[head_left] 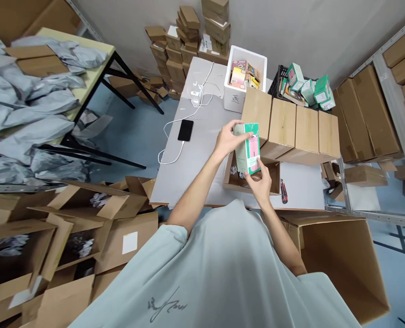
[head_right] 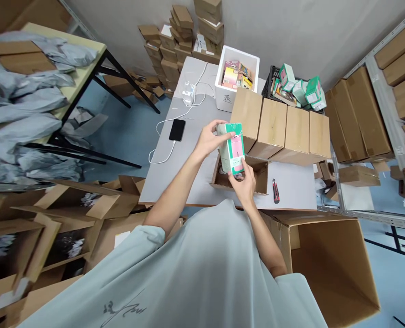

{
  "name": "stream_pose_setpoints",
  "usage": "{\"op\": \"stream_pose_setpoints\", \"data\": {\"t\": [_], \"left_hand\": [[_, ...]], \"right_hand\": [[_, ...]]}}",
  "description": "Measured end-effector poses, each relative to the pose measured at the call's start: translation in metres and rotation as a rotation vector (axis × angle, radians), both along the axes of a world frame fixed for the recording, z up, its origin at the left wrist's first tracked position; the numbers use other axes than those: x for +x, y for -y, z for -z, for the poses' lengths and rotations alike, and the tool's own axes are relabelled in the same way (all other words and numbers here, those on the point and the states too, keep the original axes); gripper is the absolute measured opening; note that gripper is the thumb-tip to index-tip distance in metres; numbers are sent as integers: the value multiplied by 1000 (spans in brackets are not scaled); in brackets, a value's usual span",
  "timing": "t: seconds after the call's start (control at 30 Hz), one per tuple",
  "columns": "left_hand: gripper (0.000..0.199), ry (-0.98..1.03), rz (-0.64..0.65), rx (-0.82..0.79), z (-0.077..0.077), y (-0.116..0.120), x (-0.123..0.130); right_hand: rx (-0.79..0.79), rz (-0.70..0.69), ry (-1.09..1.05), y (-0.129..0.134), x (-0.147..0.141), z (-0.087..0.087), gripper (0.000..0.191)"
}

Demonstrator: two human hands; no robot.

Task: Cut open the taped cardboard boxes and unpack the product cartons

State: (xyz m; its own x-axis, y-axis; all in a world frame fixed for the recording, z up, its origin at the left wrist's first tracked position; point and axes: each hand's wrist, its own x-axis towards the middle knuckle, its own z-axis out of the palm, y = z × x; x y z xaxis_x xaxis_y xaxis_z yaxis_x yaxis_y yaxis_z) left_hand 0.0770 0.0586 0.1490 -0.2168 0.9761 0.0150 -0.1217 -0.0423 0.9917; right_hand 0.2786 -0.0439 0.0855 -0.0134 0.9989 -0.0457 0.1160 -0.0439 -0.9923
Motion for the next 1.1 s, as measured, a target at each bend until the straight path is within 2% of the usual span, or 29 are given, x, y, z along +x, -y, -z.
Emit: {"op": "stream_pose_setpoints", "data": {"t": [0.13, 0.27, 0.4, 0.47, 0.57, 0.7, 0.83, 0.97, 1.1], "left_hand": [[70, 145, 89, -62, -1, 4, -26], [80, 336, 271, -149, 12, 7, -51], [75, 526, 476, -181, 31, 10, -52], [70, 586, 484, -176, 37, 11, -46], [69, 588, 423, -187, 39, 11, -39], [80, 492, 349, -213, 37, 4, -38], [85, 369, 285, -218, 36, -6, -31], [86, 289, 237, -198, 39, -13, -6], [86, 163, 216, -124, 39, -18, 29]], "right_hand": [[-96, 11, -232, 2, -1, -4, 92], [-207, -62, -475, 8, 2, -11, 58], [-390, -97, -777, 15, -6, -7, 37], [-457, -92, -883, 18, -11, -3, 29], [-502, -85, -940, 20, -16, 0, 23], [-494, -98, -780, 20, -13, -2, 38], [-288, 43, -496, 25, -5, -6, 70], [-136, 162, -152, 32, 0, -5, 107], [-33, 318, 143, 30, 6, 3, 112]]}}
